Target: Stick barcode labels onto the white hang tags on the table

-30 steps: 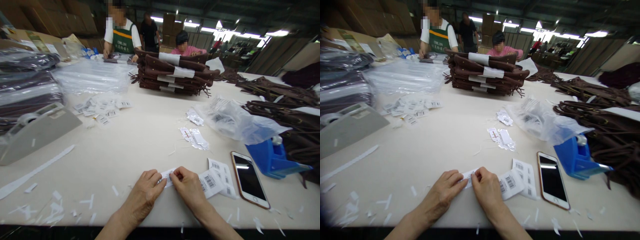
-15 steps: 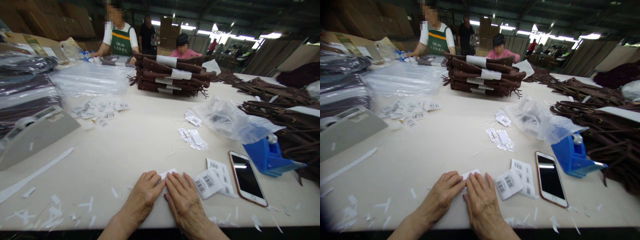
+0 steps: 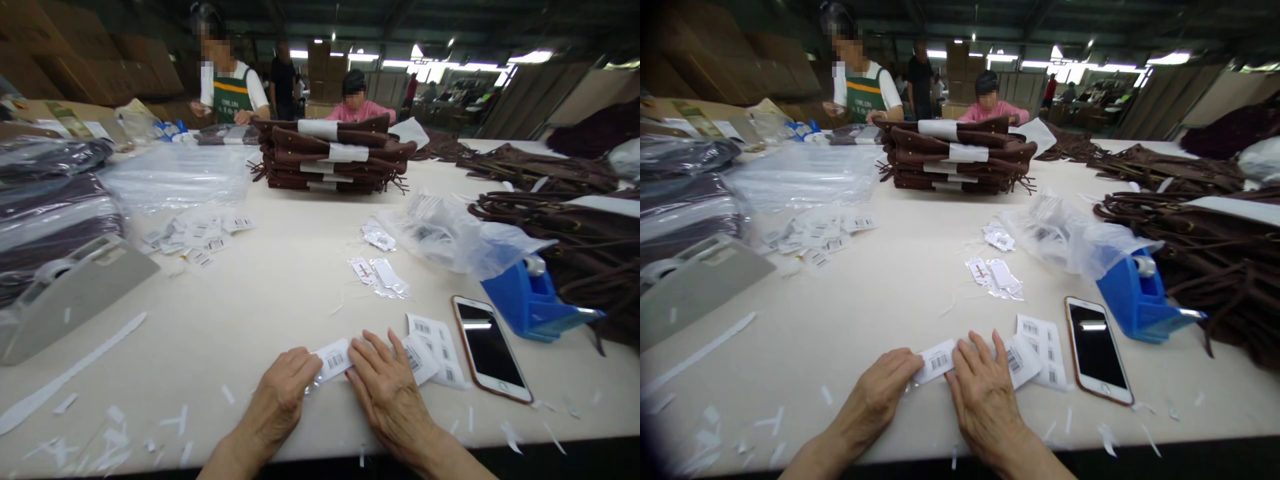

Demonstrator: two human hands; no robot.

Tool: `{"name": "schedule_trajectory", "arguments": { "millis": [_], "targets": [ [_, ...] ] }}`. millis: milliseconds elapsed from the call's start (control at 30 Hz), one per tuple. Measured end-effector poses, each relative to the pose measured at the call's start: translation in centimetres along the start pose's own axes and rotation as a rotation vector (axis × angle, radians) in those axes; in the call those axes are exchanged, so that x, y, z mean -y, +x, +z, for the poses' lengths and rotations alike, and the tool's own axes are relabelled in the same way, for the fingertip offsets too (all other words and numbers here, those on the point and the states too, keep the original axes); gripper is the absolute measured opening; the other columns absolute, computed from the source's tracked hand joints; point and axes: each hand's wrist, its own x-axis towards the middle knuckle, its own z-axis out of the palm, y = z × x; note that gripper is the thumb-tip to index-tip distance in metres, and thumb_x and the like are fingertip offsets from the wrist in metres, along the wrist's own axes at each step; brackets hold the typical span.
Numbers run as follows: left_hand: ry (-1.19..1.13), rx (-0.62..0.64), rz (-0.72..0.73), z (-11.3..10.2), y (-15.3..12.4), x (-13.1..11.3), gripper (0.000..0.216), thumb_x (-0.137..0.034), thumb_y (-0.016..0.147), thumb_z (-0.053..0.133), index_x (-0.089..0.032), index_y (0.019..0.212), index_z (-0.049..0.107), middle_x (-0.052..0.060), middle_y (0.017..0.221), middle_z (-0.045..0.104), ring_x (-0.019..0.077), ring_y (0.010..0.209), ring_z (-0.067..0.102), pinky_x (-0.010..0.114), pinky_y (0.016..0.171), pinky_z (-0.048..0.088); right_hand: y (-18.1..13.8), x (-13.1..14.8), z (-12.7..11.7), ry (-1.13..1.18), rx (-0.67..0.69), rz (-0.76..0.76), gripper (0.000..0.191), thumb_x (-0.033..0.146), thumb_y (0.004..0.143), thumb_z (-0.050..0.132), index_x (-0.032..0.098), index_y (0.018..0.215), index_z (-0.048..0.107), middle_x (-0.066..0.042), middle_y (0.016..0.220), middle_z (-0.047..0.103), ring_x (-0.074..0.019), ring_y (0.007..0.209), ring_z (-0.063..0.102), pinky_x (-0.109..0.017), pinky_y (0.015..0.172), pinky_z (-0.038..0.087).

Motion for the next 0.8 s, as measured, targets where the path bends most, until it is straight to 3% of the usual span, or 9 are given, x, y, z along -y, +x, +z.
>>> {"name": "schedule_trajectory", "arguments": {
  "millis": [133, 233, 500, 800],
  "targets": [
    [0.199, -0.012, -0.135, -0.6, -0.8, -0.3, 0.04, -0.025, 0.077, 0.051, -0.011, 0.114, 0.044, 0.014, 0.109, 0.054, 0.024, 0.105, 0.047, 0.041, 0.086, 0.043, -0.1, 0.1, 1.0, -0.016, -0.069, 0.103, 0.029, 0.024, 0.084, 0.043, 0.013, 0.107, 0.056, -0.011, 0.112, 0.059, -0.0269, 0.111, 0.045, -0.052, 0.1, 0.022],
    [0.284, 0.004, -0.237, -0.3, -1.7, -0.7, 0.053, -0.038, 0.07, 0.058, -0.01, 0.114, 0.044, 0.015, 0.109, 0.052, 0.0279, 0.104, 0.046, 0.045, 0.084, 0.044, -0.2, 0.5, 1.6, 0.005, -0.11, 0.135, 0.029, 0.023, 0.084, 0.041, 0.012, 0.107, 0.056, -0.012, 0.112, 0.058, -0.0265, 0.112, 0.044, -0.052, 0.1, 0.021],
    [0.199, -0.001, -0.341, 0.9, -1.6, -0.7, 0.039, -0.032, 0.07, 0.059, -0.013, 0.102, 0.05, 0.012, 0.1, 0.053, 0.0242, 0.096, 0.048, 0.043, 0.081, 0.044, 0.0, 1.3, 1.6, 0.098, -0.054, 0.09, 0.029, 0.021, 0.083, 0.042, 0.018, 0.108, 0.055, -0.009, 0.113, 0.058, -0.0257, 0.113, 0.043, -0.054, 0.1, 0.019],
    [0.073, 0.06, -0.424, 0.3, -0.6, -0.8, 0.029, -0.03, 0.069, 0.061, -0.017, 0.095, 0.053, 0.007, 0.096, 0.055, 0.0226, 0.093, 0.049, 0.042, 0.078, 0.044, 0.7, 1.6, 0.9, 0.261, 0.153, 0.066, 0.028, 0.021, 0.081, 0.046, 0.032, 0.106, 0.055, -0.001, 0.119, 0.053, -0.0222, 0.117, 0.038, -0.054, 0.101, 0.017]
  ]
}}
